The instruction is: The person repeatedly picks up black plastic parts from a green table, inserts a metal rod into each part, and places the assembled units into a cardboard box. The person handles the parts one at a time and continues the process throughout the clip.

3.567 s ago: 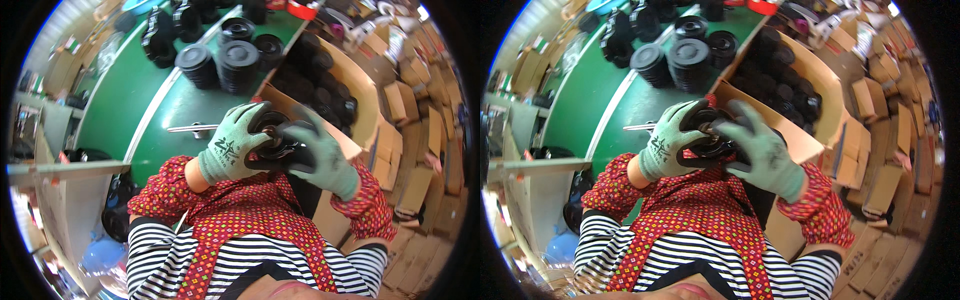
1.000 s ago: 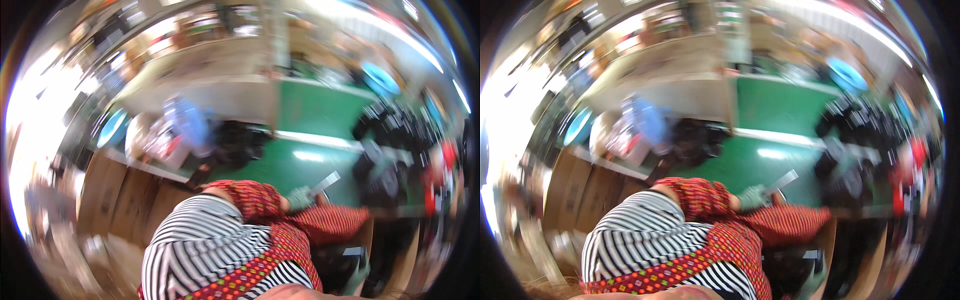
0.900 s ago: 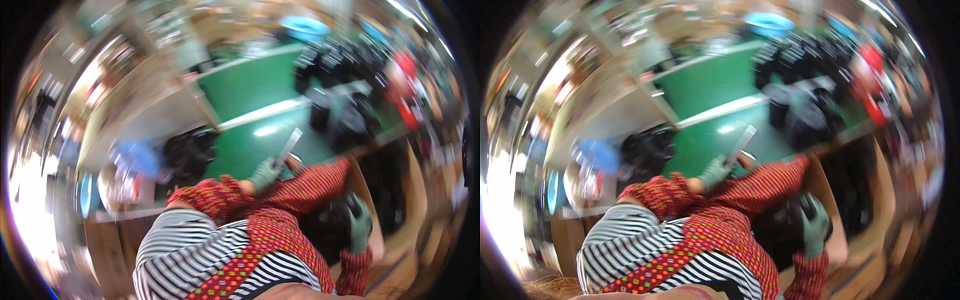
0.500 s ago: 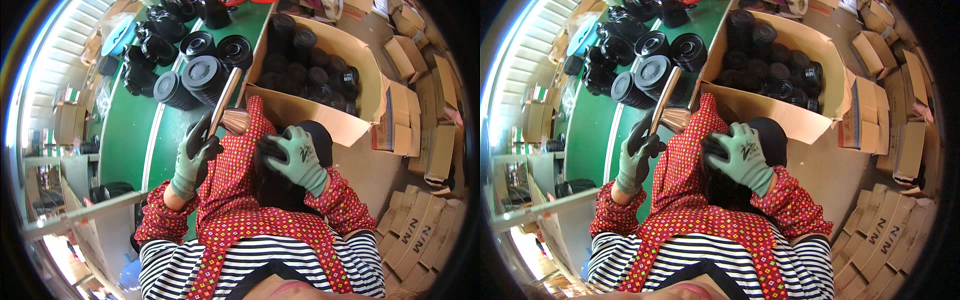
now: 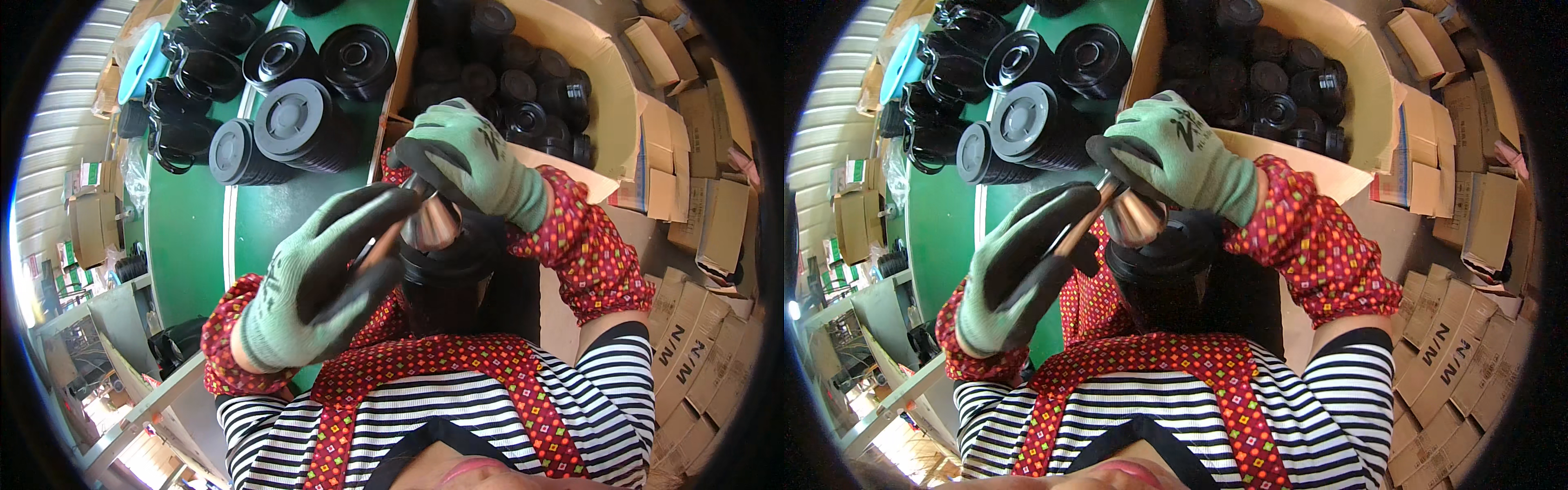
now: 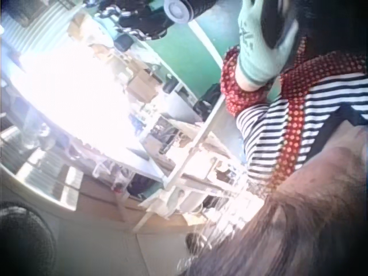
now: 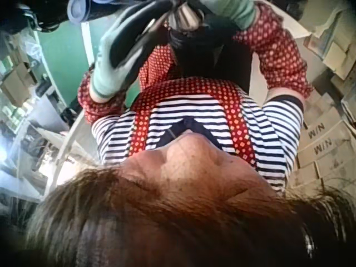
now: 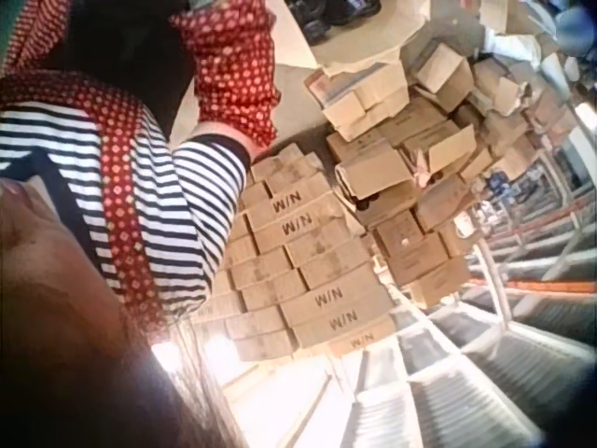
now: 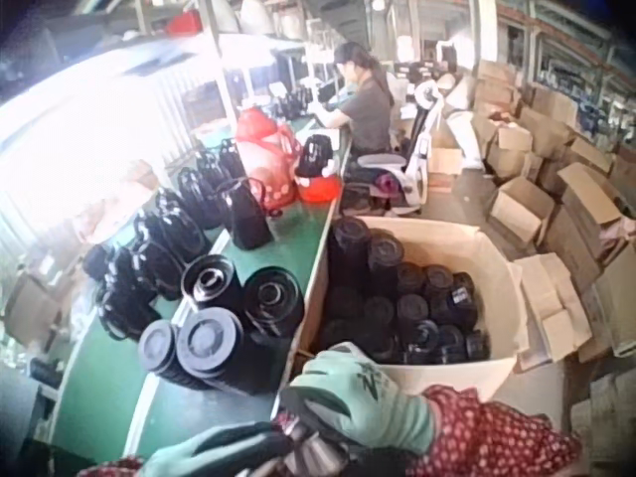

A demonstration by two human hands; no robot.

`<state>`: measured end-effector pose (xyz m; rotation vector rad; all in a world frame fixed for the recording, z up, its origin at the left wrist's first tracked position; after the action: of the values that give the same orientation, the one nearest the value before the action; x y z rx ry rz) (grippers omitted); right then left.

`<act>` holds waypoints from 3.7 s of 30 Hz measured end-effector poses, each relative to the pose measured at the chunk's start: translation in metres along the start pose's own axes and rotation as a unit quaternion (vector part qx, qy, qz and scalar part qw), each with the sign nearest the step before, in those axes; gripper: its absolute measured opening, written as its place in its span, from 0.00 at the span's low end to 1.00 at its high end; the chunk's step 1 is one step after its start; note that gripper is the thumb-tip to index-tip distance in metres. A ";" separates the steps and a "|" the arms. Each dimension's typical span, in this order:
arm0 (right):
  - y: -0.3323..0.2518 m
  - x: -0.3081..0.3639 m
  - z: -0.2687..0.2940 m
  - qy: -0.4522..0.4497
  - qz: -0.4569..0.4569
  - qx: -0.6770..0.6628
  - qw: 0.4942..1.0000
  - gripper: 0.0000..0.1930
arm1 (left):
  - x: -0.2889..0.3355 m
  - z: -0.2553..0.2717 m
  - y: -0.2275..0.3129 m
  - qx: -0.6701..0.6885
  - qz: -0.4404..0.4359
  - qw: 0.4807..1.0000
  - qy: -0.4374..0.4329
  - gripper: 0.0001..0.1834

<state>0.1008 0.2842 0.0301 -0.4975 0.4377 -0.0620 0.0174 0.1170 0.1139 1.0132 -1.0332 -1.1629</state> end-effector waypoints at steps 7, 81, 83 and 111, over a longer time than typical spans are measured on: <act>0.026 0.042 -0.060 0.161 0.060 -0.128 0.977 0.19 | -0.034 -0.017 0.011 -0.091 -0.218 0.964 -0.124 0.23; -0.055 0.072 0.019 -0.288 -0.196 0.197 0.916 0.35 | -0.088 -0.036 -0.118 -0.192 -0.086 0.939 -0.272 0.29; -0.060 0.069 0.020 -0.319 -0.237 0.219 0.891 0.42 | -0.093 -0.036 -0.126 -0.216 -0.122 0.932 -0.263 0.30; -0.047 0.086 -0.007 0.188 -0.342 -0.411 0.824 0.29 | 0.163 0.038 -0.201 -0.123 -0.084 0.926 0.347 0.46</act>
<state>0.1774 0.2258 0.0131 -1.5075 0.6510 -0.7019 -0.0453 -0.0705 -0.0568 1.1982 -0.2332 -0.9239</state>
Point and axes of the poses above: each hand's wrist, its own x-axis away from the middle knuckle, its own z-axis out of the back of the hand, y = z × x, the point moved 7 cm from there along -x, towards the middle knuckle, and after that the axes turned 14 degrees about x, right-handed, at the moved point
